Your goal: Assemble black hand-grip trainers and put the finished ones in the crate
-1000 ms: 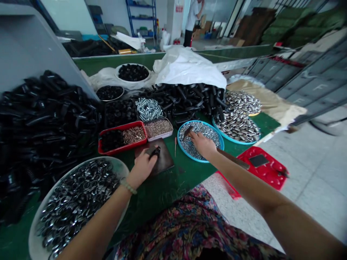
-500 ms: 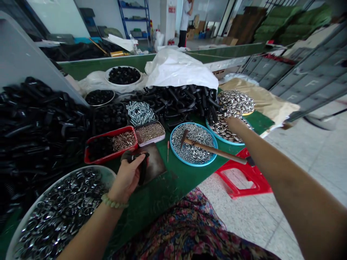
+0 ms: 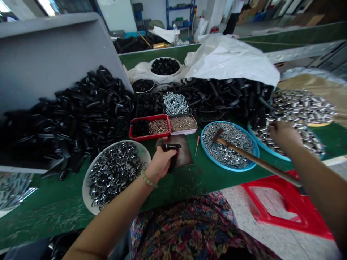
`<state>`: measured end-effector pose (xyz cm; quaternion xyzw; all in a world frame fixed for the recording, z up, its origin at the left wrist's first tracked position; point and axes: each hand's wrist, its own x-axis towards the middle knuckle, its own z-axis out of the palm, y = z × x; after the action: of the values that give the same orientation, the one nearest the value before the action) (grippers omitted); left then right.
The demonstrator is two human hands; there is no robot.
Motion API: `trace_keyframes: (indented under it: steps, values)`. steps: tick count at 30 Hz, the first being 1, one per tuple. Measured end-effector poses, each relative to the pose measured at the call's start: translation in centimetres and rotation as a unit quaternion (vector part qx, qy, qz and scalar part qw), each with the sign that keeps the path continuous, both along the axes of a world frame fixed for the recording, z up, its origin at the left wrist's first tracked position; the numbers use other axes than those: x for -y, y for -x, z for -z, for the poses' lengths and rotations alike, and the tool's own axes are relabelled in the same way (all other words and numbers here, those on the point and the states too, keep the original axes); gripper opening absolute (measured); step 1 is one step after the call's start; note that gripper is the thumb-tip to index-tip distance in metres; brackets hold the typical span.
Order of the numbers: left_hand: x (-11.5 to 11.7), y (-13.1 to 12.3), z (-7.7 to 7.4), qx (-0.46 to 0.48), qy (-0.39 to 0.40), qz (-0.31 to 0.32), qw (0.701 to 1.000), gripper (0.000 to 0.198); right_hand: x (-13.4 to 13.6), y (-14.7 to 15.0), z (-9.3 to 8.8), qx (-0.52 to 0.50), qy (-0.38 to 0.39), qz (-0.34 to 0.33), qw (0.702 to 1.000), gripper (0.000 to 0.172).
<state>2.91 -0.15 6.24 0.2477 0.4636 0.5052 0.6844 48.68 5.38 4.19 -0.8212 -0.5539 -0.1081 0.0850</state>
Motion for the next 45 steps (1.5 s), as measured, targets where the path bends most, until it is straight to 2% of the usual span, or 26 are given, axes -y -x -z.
trace_keyframes:
  steps: [2,4,6,8,9,10,12,16,18,21,26,29,32,34,35,38,39,41,43,44,45]
  values:
    - [0.0,0.2,-0.1,-0.008,0.005,-0.005,1.000,0.063,0.8,4.2,-1.4,-0.136,-0.084,-0.006,0.987,0.036]
    - [-0.1,0.3,-0.2,-0.006,0.018,-0.008,1.000,0.053,1.9,10.1,-2.8,-0.316,-0.098,-0.088,0.939,0.037]
    - [-0.1,0.4,-0.3,0.021,0.037,-0.011,0.999,0.043,3.1,16.6,-3.8,-0.427,-0.066,-0.213,0.876,0.032]
    - [0.0,0.6,-0.6,0.050,0.043,-0.007,0.998,0.038,4.0,22.3,-4.4,-0.530,-0.005,-0.291,0.797,0.031]
    - [0.1,0.7,-0.7,0.055,0.036,-0.001,0.998,0.037,4.3,24.6,-4.6,-0.570,0.018,-0.309,0.761,0.032]
    - [0.3,0.9,-0.9,0.051,0.022,0.002,0.998,0.038,4.5,26.4,-4.6,-0.604,0.032,-0.317,0.731,0.031]
    - [0.6,1.2,-1.1,0.025,-0.006,-0.005,1.000,0.045,4.6,28.8,-4.3,-0.650,0.043,-0.315,0.690,0.026]
    - [1.0,1.6,-0.9,-0.010,-0.020,-0.021,1.000,0.059,4.3,30.9,-3.7,-0.690,0.035,-0.302,0.657,0.024]
    - [1.1,1.8,-0.6,-0.017,-0.044,-0.009,0.999,0.062,4.1,31.5,-3.6,-0.700,0.037,-0.293,0.650,0.025]
    - [1.3,2.2,-0.3,-0.059,-0.120,0.022,0.991,0.065,4.2,32.4,-3.7,-0.698,0.052,-0.292,0.652,0.024]
    - [1.4,2.9,-0.4,-0.208,-0.248,0.038,0.945,0.066,4.6,33.3,-4.0,-0.685,0.062,-0.304,0.659,0.022]
    - [1.2,3.1,-0.5,-0.270,-0.271,0.036,0.923,0.064,4.6,33.0,-3.7,-0.682,0.066,-0.310,0.659,0.021]
    - [1.1,3.2,-0.2,-0.293,-0.280,0.031,0.914,0.063,4.3,32.2,-3.3,-0.668,0.062,-0.314,0.672,0.020]
    - [0.9,3.3,-0.1,-0.307,-0.289,0.035,0.906,0.061,4.2,31.5,-3.6,-0.638,0.068,-0.331,0.692,0.017]
    - [0.7,3.3,-0.2,-0.318,-0.289,0.049,0.902,0.058,4.1,31.2,-4.1,-0.603,0.064,-0.353,0.712,0.015]
    - [-0.5,2.9,-0.8,-0.352,-0.259,0.155,0.886,0.042,4.2,31.0,-6.1,-0.422,0.042,-0.469,0.775,0.009]
    - [-1.0,2.7,-1.1,-0.354,-0.247,0.196,0.881,0.036,4.2,31.0,-6.8,-0.357,0.039,-0.509,0.782,0.013]
    - [-1.7,2.2,-1.8,-0.337,-0.227,0.250,0.879,0.031,3.8,30.6,-7.8,-0.279,0.042,-0.572,0.770,0.025]
    - [-2.1,2.0,-2.5,-0.293,-0.197,0.250,0.902,0.034,2.6,28.4,-7.8,-0.269,0.009,-0.576,0.772,0.032]
    - [-2.1,2.1,-2.7,-0.269,-0.176,0.237,0.917,0.036,1.8,26.4,-7.5,-0.276,-0.027,-0.543,0.793,0.033]
    - [-2.0,2.4,-2.8,-0.252,-0.154,0.220,0.930,0.038,0.7,23.7,-7.0,-0.283,-0.073,-0.480,0.827,0.031]
